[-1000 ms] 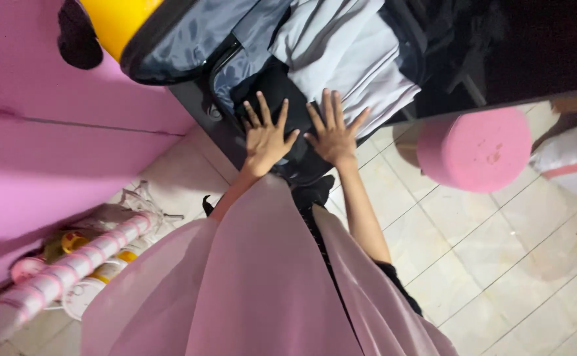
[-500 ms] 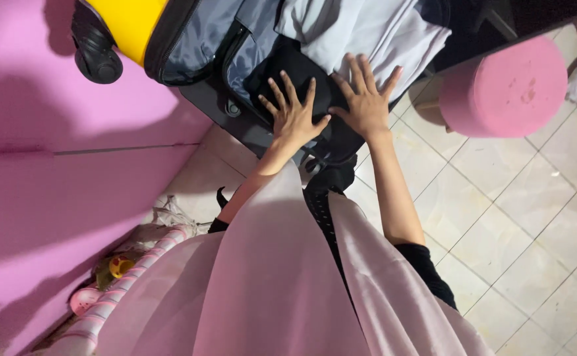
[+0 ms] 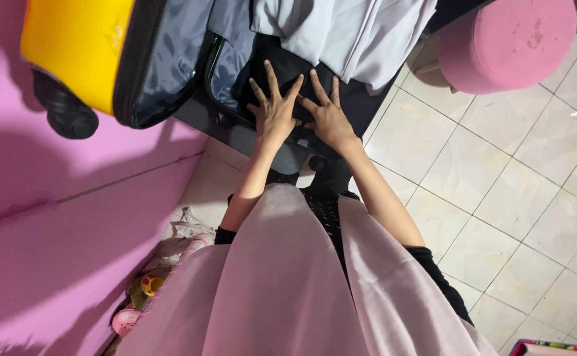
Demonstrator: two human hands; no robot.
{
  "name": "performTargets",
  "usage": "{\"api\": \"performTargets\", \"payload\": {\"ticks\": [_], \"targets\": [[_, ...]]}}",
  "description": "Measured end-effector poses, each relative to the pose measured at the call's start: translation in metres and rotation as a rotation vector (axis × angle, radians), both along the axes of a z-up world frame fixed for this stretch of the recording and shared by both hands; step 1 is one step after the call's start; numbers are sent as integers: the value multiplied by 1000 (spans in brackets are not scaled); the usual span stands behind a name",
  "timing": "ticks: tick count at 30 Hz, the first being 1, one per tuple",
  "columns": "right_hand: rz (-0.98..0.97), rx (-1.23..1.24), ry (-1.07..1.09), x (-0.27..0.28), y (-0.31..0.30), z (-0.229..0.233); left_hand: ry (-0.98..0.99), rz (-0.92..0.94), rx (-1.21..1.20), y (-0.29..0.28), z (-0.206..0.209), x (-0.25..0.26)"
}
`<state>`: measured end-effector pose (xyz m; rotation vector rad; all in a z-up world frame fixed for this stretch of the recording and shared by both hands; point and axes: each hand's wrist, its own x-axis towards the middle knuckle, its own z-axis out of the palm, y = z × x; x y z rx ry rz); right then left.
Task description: Packing various items of clothing from a shelf into a character-themed suitcase on the floor.
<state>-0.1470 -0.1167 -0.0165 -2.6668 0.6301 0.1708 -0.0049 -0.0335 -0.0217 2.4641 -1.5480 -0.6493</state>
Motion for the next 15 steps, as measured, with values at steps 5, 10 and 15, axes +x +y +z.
{"api": "performTargets", "payload": {"ticks": [5, 10, 15], "targets": [[-65, 23, -134, -1, 5, -7, -3, 26, 4, -1, -1, 1], [-197, 121, -206, 2, 10, -5, 0, 35, -64, -1, 5, 1], [-334, 208, -109, 11, 17, 7, 85, 59, -145, 2, 9, 8]]}}
